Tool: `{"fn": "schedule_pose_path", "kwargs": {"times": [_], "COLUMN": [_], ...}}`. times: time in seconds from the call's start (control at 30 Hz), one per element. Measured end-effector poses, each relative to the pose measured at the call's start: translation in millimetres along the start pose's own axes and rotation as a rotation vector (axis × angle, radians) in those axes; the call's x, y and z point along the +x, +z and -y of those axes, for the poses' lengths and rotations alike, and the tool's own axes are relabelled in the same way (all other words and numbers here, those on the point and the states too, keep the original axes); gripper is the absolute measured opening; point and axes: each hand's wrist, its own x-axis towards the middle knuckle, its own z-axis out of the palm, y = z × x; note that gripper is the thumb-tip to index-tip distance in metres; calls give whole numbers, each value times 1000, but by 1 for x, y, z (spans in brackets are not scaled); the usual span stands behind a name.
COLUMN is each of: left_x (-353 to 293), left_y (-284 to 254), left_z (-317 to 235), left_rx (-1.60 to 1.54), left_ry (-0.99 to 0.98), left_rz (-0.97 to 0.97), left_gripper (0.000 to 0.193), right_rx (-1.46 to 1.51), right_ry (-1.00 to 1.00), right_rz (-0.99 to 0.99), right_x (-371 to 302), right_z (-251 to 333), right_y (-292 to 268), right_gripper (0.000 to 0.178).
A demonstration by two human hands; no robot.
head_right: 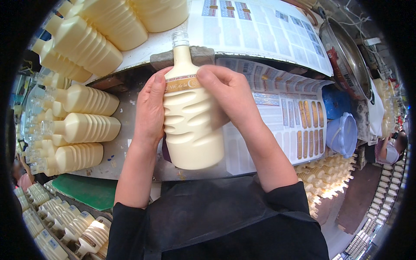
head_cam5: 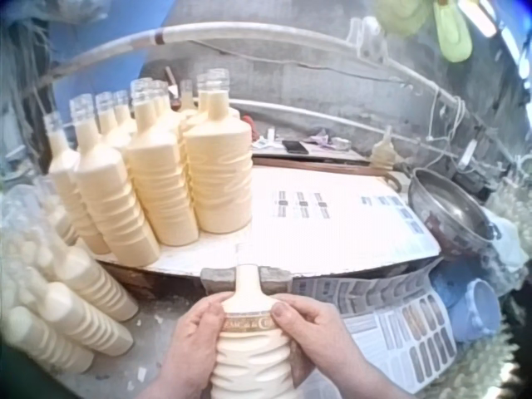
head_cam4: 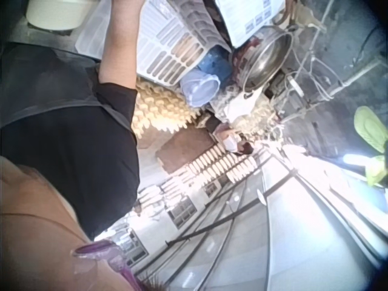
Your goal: The person applies adhesive labels to the neck and body of cream-colored plastic bottles. They pick each bottle from a nearby stack, smooth the label onto the curved surface, and place the labeled bottle back on the table.
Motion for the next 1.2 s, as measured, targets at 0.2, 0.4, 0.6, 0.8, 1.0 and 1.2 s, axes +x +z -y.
{"fn": "schedule_pose_path", "kwargs": {"times": [0.2, 0.4, 0.6, 0.8, 1.0, 1.2], "left_x": [-7, -11, -10, -13, -13, -17], "left_y": [4, 8, 7, 9, 9, 11], "left_z": [-1, 1, 0, -1, -2, -4], "left_rx": [-137, -107, -136, -226, -300, -344], "left_ry": [-73, -45, -40, -76, -67, -80], "left_rz": [-51, -5, -24, -63, -15, -58], "left_gripper": [48, 47, 46, 42, 38, 37], "right_rx": [0, -11, -71, -48, -792, -1046], "right_ry": [-15, 9, -48, -207, -1028, -1247], "right_rz": [-19, 1, 62, -204, -115, -72], "right_x": [-1, 0, 0, -7, -30, -36], "right_z": [-1, -5, -5, 25, 22, 41], "right_y": [1, -3, -9, -25, 10, 30], "right_gripper": [45, 50, 46, 21, 18, 27]}}
